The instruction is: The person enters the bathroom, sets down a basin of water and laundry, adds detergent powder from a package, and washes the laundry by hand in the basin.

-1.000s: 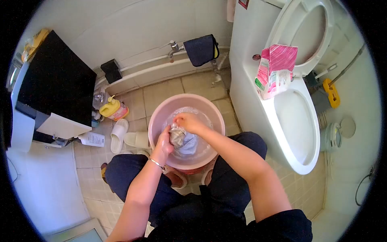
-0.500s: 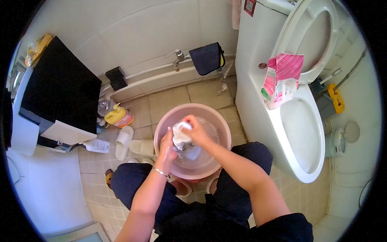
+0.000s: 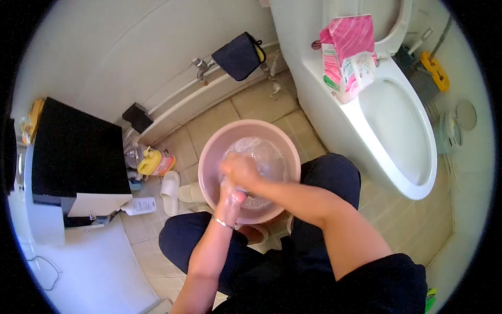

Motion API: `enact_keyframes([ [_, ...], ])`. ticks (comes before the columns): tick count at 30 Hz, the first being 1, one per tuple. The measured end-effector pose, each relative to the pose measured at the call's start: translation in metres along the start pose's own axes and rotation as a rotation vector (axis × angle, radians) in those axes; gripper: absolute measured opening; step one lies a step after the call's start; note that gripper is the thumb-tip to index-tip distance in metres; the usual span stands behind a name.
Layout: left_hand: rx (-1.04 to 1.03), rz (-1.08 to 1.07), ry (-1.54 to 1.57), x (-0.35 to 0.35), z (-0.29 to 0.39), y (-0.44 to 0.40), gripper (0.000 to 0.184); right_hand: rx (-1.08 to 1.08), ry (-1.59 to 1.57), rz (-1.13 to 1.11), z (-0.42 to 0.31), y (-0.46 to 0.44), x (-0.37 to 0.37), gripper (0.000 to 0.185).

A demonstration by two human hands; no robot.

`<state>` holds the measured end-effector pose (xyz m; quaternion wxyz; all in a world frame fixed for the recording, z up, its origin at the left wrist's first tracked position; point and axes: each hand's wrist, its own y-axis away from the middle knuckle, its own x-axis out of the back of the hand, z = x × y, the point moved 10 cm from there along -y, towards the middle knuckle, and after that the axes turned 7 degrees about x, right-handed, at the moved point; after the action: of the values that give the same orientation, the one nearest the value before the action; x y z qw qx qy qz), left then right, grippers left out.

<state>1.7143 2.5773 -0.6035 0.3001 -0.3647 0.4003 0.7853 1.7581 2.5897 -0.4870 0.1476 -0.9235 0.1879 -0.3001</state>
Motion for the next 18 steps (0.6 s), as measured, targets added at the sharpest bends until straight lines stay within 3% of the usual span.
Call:
enact_keyframes([
  [1,0.038,0.194,-0.041,0.002,-0.002,0.006,0.039,-0.218,0.053,0.04,0.027,-0.006,0.011,0.034],
  [2,0.072,0.392,-0.085,0.011,-0.001,0.015,0.039,-0.222,0.045,0.059,0.019,0.003,0.01,0.034],
  [5,0.087,0.346,-0.091,-0.011,0.009,0.008,0.039,-0.068,0.013,0.059,-0.012,0.013,0.004,0.026],
  [7,0.112,0.328,-0.074,-0.017,0.01,0.015,0.039,0.111,-0.071,-0.058,-0.011,0.013,-0.019,0.036],
  [8,0.129,0.324,-0.068,-0.017,0.011,0.023,0.039,-0.117,-0.094,-0.004,0.009,-0.002,0.011,0.04],
  [9,0.144,0.312,-0.063,-0.021,0.013,0.028,0.039,-0.111,-0.092,0.008,0.016,-0.01,0.019,0.04],
  [11,0.184,0.263,-0.095,-0.041,0.028,0.038,0.043,-0.478,-0.186,-0.008,0.063,-0.013,0.023,0.044],
  [13,0.056,0.293,-0.245,-0.045,0.062,0.045,0.037,-0.518,-0.187,0.008,0.073,-0.018,0.029,0.045],
  [15,-0.053,0.284,-0.389,-0.019,0.08,0.042,0.032,-0.65,-0.434,-0.21,0.09,-0.005,-0.007,0.037],
  [16,-0.108,0.317,-0.365,-0.009,0.086,0.041,0.028,-0.651,-0.44,-0.215,0.077,-0.002,-0.008,0.037],
  [18,-0.139,0.411,-0.319,0.011,0.083,0.037,0.027,-0.317,-0.553,0.041,0.01,-0.013,0.031,0.03],
])
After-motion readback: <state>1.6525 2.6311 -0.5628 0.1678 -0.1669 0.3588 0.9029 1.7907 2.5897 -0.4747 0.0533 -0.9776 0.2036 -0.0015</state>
